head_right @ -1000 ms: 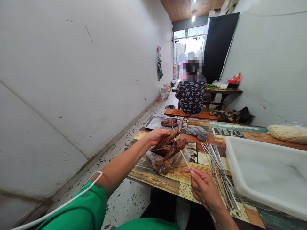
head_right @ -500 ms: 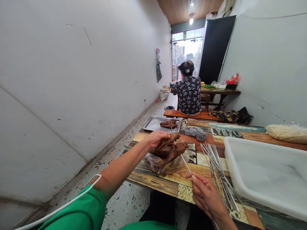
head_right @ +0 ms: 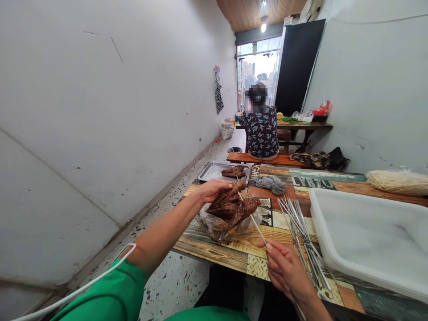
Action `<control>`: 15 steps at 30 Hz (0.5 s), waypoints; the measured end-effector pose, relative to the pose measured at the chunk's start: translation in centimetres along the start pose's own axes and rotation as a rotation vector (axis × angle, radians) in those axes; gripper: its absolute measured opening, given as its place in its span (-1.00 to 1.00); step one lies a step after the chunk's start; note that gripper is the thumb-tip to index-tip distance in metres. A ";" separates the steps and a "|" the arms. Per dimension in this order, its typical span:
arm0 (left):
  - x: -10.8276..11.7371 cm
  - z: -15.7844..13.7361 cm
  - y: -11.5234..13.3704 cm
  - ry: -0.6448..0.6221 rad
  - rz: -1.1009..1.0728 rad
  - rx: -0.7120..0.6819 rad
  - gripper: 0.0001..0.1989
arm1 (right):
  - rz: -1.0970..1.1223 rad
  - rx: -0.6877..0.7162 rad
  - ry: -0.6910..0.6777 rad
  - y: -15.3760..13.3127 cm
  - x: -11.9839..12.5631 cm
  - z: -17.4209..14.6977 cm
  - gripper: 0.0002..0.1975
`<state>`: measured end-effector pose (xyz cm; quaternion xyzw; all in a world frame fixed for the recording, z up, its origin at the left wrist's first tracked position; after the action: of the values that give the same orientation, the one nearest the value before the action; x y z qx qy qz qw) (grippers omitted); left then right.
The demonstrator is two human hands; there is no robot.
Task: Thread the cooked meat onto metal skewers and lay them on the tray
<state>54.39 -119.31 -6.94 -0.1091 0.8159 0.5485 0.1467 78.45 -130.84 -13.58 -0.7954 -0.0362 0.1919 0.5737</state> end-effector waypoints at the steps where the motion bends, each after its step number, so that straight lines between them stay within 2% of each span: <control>1: 0.0 0.0 0.0 -0.006 0.000 0.000 -0.85 | -0.002 -0.008 -0.006 -0.1 -0.1 0.0 -0.49; 6: -0.1 0.0 0.1 -0.057 0.024 0.003 -0.88 | 0.043 -0.019 -0.032 -0.2 0.1 0.3 -0.56; 9: -0.2 -0.1 0.2 -0.075 0.026 0.032 -0.90 | 0.149 -0.044 -0.086 0.0 0.2 0.7 -0.64; 12: -0.2 -0.1 0.0 -0.059 0.022 0.097 -0.91 | 0.284 -0.077 -0.124 0.3 0.1 1.0 -0.70; 15: -0.2 -0.1 0.1 -0.040 0.021 0.083 -0.91 | 0.263 -0.058 -0.118 0.5 0.0 1.0 -0.70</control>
<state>54.56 -119.33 -6.70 -0.0832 0.8360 0.5178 0.1617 77.95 -130.11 -14.35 -0.7970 0.0292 0.3104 0.5172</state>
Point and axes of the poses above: each hand's wrist, its own z-axis towards the middle knuckle, its own x-axis out of the back of the hand, y = z × x, the point moved 5 cm from there along z, towards the middle knuckle, and after that the axes turned 6 degrees about y, right-handed, at the moved point
